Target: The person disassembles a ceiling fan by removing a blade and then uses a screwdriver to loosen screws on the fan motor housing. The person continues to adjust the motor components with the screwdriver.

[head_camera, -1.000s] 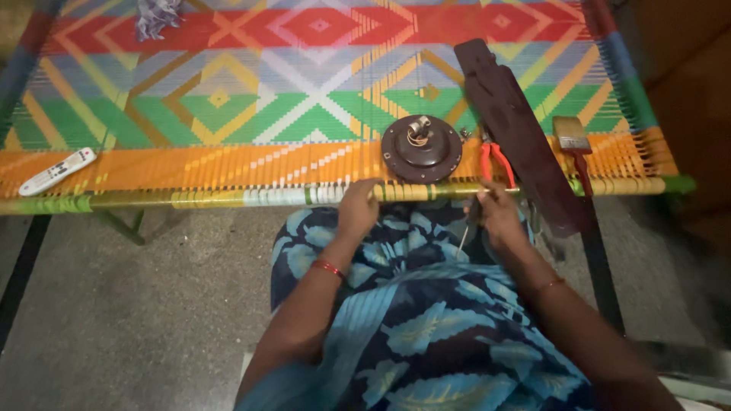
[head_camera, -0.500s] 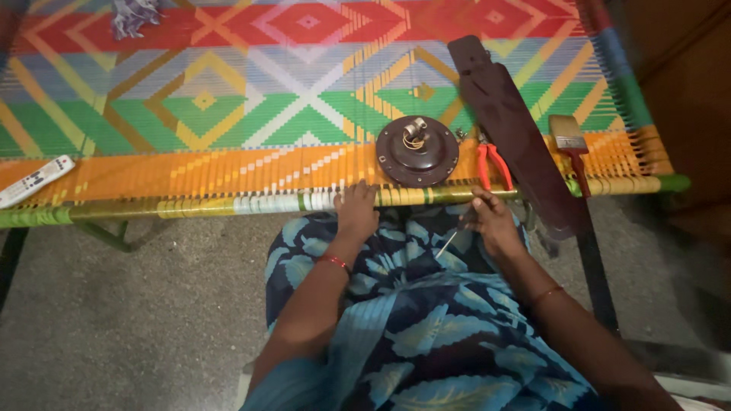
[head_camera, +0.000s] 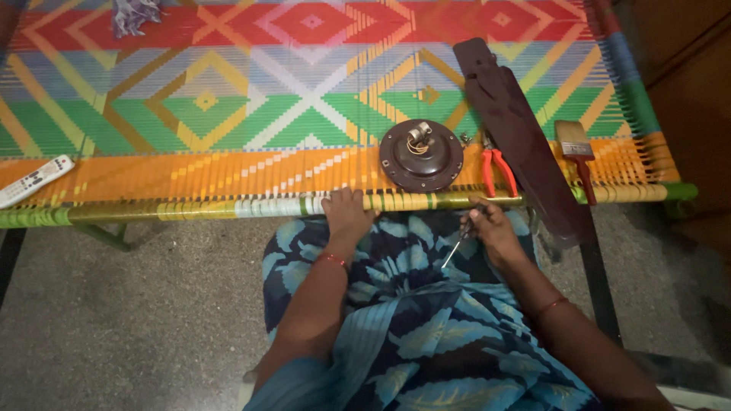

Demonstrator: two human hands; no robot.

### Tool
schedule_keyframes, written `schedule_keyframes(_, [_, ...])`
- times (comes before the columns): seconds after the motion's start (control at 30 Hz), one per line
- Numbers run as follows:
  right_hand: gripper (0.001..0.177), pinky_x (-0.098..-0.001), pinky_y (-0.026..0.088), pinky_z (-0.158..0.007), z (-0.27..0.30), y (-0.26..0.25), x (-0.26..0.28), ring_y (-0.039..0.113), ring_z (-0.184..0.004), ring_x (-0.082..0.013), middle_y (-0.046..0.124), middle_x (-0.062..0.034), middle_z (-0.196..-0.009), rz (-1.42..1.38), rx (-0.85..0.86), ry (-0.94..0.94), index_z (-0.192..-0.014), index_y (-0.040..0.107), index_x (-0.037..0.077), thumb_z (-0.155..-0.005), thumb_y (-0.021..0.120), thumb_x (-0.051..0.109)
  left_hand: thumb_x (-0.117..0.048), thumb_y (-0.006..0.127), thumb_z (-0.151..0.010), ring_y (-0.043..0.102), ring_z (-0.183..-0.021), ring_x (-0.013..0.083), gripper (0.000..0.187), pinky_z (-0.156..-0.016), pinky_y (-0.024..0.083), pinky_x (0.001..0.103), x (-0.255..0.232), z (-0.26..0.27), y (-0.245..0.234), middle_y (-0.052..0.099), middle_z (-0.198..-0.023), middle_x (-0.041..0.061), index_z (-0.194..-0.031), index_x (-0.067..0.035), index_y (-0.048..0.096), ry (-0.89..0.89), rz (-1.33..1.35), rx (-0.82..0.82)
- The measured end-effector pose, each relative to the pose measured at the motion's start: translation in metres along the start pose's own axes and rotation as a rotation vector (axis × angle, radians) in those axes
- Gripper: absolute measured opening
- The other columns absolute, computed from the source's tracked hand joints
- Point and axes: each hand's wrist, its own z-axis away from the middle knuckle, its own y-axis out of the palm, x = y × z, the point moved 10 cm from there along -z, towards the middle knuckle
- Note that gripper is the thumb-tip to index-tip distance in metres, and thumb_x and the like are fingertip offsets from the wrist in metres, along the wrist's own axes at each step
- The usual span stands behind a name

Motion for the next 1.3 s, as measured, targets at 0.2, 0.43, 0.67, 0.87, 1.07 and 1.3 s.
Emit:
schedule_keyframes(0.2, [0.046, -0.0362, 0.059, -0.075, 0.011, 0.006, 0.026, 0.069, -0.085, -0.0213, 0.064, -0.008, -0.099, -0.069, -0.005, -0.013, -0.144, 0.045, 0.007, -0.103, 0.058, 0.025, -0.063, 0.065, -0.084, 0.045, -0.132, 0.0331, 0.069, -0.109, 0.027, 0.059, -0.001, -0.016, 0.011, 0.056, -0.133, 0.01, -0.129, -0.011, 0.063, -0.015, -0.088, 0.073])
schedule_keyframes(0.43, [0.044, -0.0426, 0.062, -0.075, 0.003, 0.002, 0.043, 0.07, -0.083, -0.0234, 0.062, -0.0096, -0.101, -0.07, -0.045, 0.007, -0.142, 0.044, 0.006, -0.104, 0.054, 0.026, -0.066, 0.055, -0.088, 0.043, -0.138, 0.0312, 0.072, -0.115, 0.023, 0.06, 0.009, -0.03, 0.037, 0.053, -0.142, 0.011, -0.135, -0.011, 0.061, -0.052, -0.071, 0.235])
schedule_keyframes(0.67, [0.041, -0.0446, 0.062, -0.073, -0.014, -0.011, 0.042, 0.07, -0.079, -0.0261, 0.061, -0.0094, -0.096, -0.123, -0.063, 0.052, -0.141, 0.044, 0.008, -0.105, 0.053, 0.026, -0.068, 0.052, -0.087, 0.047, -0.136, 0.0334, 0.072, -0.113, 0.026, 0.06, 0.006, -0.038, 0.033, 0.054, -0.144, 0.012, -0.133, -0.014, 0.063, -0.045, -0.121, 0.331])
schedule_keyframes(0.87, [0.039, -0.0453, 0.062, -0.071, -0.03, -0.029, 0.011, 0.07, -0.076, -0.0265, 0.06, -0.0112, -0.092, -0.209, -0.116, 0.186, -0.139, 0.05, 0.008, -0.105, 0.054, 0.026, -0.067, 0.048, -0.091, 0.064, -0.117, 0.0355, 0.064, -0.098, 0.044, 0.056, -0.002, -0.05, 0.009, 0.068, -0.123, 0.013, -0.117, -0.015, 0.075, 0.001, -0.118, 0.308])
schedule_keyframes(1.07, [0.049, -0.0341, 0.049, -0.055, -0.085, -0.038, -0.009, 0.06, -0.066, -0.0187, 0.068, -0.0084, -0.101, -0.006, -0.132, 0.323, -0.147, 0.05, 0.012, -0.1, 0.057, 0.024, -0.052, 0.064, -0.094, 0.068, -0.111, 0.0334, 0.043, -0.099, 0.05, 0.044, -0.004, -0.06, 0.007, 0.075, -0.109, 0.013, -0.104, -0.012, 0.078, 0.047, 0.069, 0.064])
schedule_keyframes(1.3, [0.052, -0.0313, 0.039, -0.048, -0.139, -0.04, -0.014, 0.05, -0.056, -0.0144, 0.062, -0.0074, -0.087, 0.327, -0.259, 0.371, -0.145, 0.056, 0.009, -0.094, 0.062, 0.02, -0.039, 0.069, -0.09, 0.069, -0.105, 0.033, 0.058, -0.092, 0.051, 0.041, -0.002, -0.088, 0.083, 0.07, -0.111, 0.018, -0.135, -0.003, 0.058, -0.089, 0.93, 0.138])
